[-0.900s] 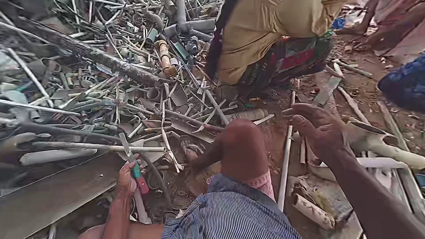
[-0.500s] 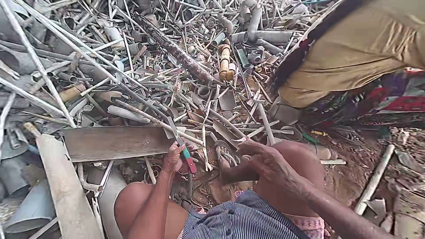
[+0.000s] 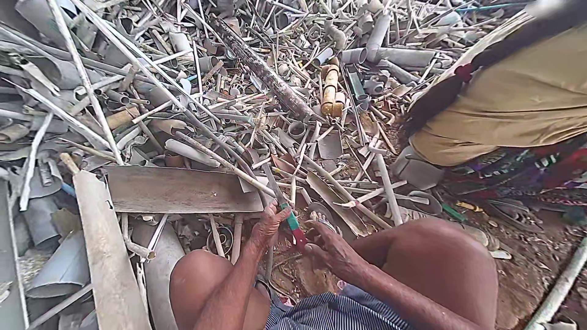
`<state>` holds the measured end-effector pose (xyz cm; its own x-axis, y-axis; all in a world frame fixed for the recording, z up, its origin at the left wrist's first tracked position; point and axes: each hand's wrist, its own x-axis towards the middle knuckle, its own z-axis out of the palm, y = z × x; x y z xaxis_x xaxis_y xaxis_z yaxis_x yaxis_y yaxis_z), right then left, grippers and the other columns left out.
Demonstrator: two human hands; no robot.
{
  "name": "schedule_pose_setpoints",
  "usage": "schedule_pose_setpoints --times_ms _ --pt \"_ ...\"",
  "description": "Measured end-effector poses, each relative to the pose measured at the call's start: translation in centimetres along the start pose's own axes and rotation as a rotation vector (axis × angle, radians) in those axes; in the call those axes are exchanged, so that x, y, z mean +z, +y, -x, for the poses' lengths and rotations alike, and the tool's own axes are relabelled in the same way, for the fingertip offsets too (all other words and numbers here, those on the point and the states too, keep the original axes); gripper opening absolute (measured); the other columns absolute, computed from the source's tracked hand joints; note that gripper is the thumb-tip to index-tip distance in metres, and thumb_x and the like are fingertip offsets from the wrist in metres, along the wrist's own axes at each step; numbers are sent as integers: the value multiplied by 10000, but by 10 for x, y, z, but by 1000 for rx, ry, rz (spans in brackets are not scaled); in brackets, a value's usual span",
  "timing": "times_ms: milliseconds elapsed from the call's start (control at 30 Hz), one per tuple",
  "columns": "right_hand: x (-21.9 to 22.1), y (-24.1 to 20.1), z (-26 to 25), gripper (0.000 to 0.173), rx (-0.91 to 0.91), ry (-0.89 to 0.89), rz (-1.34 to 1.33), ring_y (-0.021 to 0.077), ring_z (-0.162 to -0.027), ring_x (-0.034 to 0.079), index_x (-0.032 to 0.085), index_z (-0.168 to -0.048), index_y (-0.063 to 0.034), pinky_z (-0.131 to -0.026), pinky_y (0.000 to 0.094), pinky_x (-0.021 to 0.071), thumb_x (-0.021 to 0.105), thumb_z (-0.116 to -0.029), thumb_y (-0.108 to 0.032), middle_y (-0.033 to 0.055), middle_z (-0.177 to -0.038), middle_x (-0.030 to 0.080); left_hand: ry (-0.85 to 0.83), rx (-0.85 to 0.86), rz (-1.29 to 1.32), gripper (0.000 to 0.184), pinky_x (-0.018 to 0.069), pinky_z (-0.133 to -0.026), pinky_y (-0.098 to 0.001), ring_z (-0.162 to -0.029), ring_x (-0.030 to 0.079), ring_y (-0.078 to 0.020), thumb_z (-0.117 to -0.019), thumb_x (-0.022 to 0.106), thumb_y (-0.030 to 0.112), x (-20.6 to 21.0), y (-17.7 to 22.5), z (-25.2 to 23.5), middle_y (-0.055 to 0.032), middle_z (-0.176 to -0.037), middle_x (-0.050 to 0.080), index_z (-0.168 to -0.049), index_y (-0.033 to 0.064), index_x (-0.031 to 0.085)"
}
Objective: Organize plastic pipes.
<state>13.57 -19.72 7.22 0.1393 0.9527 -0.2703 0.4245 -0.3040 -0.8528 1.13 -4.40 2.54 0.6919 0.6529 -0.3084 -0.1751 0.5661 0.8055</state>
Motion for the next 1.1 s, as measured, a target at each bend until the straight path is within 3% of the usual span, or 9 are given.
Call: schedule_pose_setpoints --times_ms 100,200,367,533,667,767,867,933,1100 --pt "5 5 -4 539 36 -43 -110 228 -924 683 428 -1456 42 -860 387 559 598 -1002 -194 180 -1120 670 61 22 -28 268 584 -765 -289 -793 656 -113 -977 528 -85 4 2 3 -60 -948 625 -1231 -22 470" --pt "10 4 -1 529 58 -27 -269 133 -761 656 416 -1433 25 -707 308 568 591 -990 -204 91 -980 658 67 30 3 248 585 -758 -297 -787 657 -117 -977 524 -87 12 5 6 -56 -934 629 -1210 -13 481" --pt "11 -6 3 391 192 -47 -596 156 -676 695 461 -1337 -32 -602 312 608 550 -1000 -211 60 -878 675 8 77 -57 229 583 -773 -268 -790 668 -94 -936 581 -100 22 3 14 -41 -907 659 -1151 -36 530" --pt "25 -13 2 87 301 -21 -795 130 -493 583 474 -1131 -58 -478 279 537 456 -1052 -89 35 -684 579 -128 88 -123 265 576 -792 -257 -811 676 -75 -881 634 -75 10 -8 22 -15 -902 684 -1126 -15 551" --pt "23 -6 8 72 269 24 -737 70 -436 469 484 -1066 -69 -426 216 441 430 -1020 -53 -11 -631 504 -147 20 -363 253 566 -769 -249 -804 656 -67 -958 636 21 10 -6 29 -35 -937 670 -1185 -57 559" --pt "-1 -5 17 79 241 132 -631 61 -425 431 528 -1058 -52 -407 203 386 462 -1015 -52 -12 -610 494 105 57 -349 197 557 -701 -269 -741 639 -106 -1055 537 97 8 13 24 -63 -877 652 -1154 -63 594" --pt "-34 -12 33 100 187 252 -625 34 -416 424 511 -1017 -67 -402 171 382 417 -1052 -61 -32 -598 493 407 181 -144 171 543 -633 -246 -656 628 -103 -1081 505 166 -5 33 13 -34 -790 639 -1089 18 591" --pt "-55 -19 43 148 166 332 -648 24 -420 445 518 -1033 -62 -410 151 408 396 -1101 -108 -29 -600 505 483 236 -83 167 550 -619 -248 -629 615 -91 -1087 499 198 -14 42 14 -10 -781 621 -1083 56 587" --pt "-91 -30 56 178 90 493 -631 42 -431 478 528 -1003 -67 -426 164 450 386 -1103 -104 -5 -617 527 559 254 -37 150 544 -588 -230 -600 596 -76 -1087 497 192 -20 46 13 -2 -782 603 -1094 63 574"
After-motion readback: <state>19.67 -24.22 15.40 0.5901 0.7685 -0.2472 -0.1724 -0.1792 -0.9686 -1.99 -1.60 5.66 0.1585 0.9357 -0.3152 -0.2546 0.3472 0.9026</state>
